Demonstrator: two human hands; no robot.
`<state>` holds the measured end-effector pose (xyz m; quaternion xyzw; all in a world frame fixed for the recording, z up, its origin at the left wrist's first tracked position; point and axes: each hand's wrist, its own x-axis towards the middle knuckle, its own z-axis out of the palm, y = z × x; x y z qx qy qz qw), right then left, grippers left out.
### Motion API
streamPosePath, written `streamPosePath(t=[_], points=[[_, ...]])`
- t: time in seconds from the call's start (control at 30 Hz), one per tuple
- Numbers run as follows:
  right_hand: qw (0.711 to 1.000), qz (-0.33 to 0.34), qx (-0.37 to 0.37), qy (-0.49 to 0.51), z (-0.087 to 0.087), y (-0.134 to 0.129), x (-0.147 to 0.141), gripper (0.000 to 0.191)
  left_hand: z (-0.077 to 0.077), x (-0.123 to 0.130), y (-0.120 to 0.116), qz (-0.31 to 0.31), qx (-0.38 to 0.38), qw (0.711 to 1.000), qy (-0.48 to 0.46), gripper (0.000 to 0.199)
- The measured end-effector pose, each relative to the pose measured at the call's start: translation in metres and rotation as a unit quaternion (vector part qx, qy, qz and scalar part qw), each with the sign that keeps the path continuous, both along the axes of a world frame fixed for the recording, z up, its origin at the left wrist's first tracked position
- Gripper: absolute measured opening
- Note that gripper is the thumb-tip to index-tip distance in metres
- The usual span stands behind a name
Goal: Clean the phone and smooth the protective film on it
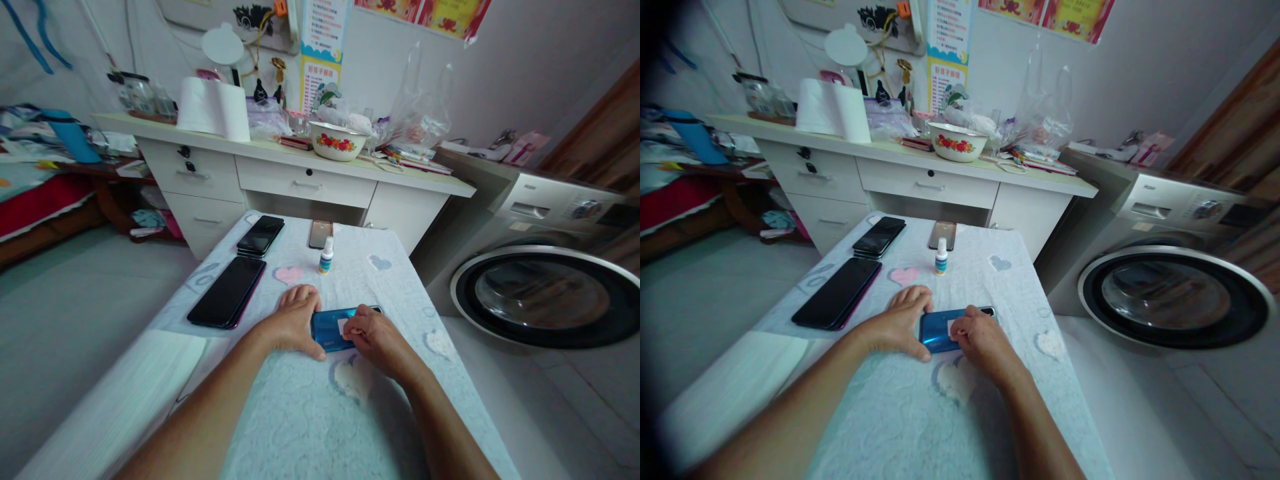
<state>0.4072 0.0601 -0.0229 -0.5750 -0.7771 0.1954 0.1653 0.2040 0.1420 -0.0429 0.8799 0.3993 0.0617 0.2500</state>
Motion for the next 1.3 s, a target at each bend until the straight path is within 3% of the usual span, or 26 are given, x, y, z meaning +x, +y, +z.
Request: streamPosePath(t=[0.33,0.57,0.9,1.3], points=[[0.992,-0.112,0.036,-0.044,-0.007,0.008,-0.004,0.018,0.000,0.001,0.001,0.002,-0.004,1.000,0.005,0.078],[0.992,-0.099,0.059,-0.055,-0.015,0.015,-0.017,0.021,0.002,0.001,0.000,0.005,-0.002,1.000,-0.002,0.078],[0.997,-0.035,0.044,-0.048,-0.011,0.017,-0.022,0.022,-0.003,0.000,0.002,0.001,0.007,1.000,-0.010,0.080],[0.980,-0.176,0.049,-0.075,-0.006,0.019,0.006,0.021,-0.001,-0.002,0.001,-0.002,0.007,1.000,-0.015,0.079]])
